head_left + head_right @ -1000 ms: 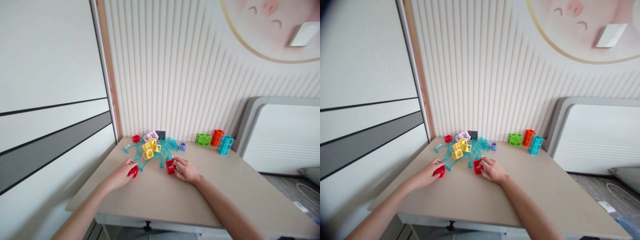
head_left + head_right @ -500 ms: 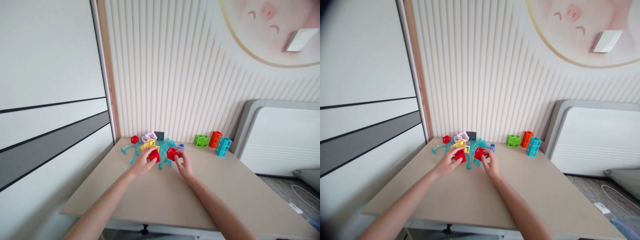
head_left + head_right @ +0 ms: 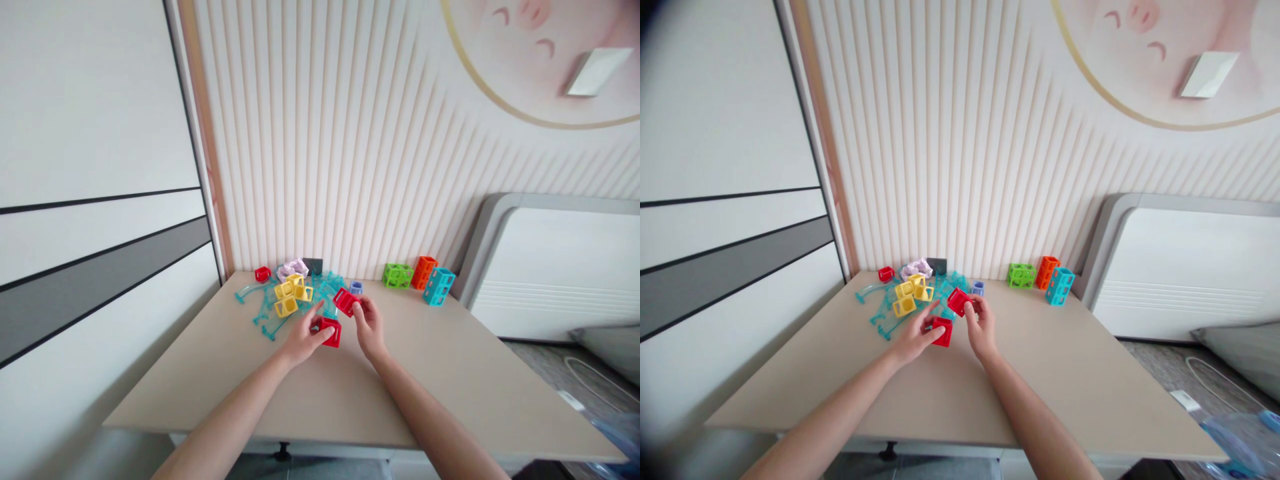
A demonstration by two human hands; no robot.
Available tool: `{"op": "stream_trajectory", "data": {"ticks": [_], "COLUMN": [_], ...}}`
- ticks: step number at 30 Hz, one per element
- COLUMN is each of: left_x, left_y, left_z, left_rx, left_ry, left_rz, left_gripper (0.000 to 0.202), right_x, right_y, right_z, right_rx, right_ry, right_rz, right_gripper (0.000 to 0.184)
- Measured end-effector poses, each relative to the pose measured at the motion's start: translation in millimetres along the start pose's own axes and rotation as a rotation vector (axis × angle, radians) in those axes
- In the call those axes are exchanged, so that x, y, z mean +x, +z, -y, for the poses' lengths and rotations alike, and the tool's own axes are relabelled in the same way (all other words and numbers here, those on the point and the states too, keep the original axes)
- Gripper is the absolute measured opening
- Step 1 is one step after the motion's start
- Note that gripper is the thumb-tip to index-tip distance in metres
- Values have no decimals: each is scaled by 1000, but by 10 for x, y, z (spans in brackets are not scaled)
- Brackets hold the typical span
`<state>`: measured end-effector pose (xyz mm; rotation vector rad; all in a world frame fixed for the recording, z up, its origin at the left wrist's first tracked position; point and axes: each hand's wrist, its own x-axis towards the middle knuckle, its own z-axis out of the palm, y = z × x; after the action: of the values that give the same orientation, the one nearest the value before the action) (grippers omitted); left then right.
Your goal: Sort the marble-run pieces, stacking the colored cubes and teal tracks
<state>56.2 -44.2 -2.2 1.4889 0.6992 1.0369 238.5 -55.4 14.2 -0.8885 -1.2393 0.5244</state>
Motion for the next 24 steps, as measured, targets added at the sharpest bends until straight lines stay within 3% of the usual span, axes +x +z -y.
{"op": "stream_trajectory", "data": {"ticks": [9,24], "left_x": [-24,-3], "left_y": [18,-7], "left_z": [-6,50], "left_rx": [27,-56], "left_ry": [11,-44], "left_rz": [87,19], "left_gripper": [82,88], "right_x": [-86,-87], "right_y": [-4,-10], "right_z": [-72,0], "right_rx": [-79,-189], "right_ry": [-36,-105], "right_rz": [126,206], "right_gripper": [26,24]}}
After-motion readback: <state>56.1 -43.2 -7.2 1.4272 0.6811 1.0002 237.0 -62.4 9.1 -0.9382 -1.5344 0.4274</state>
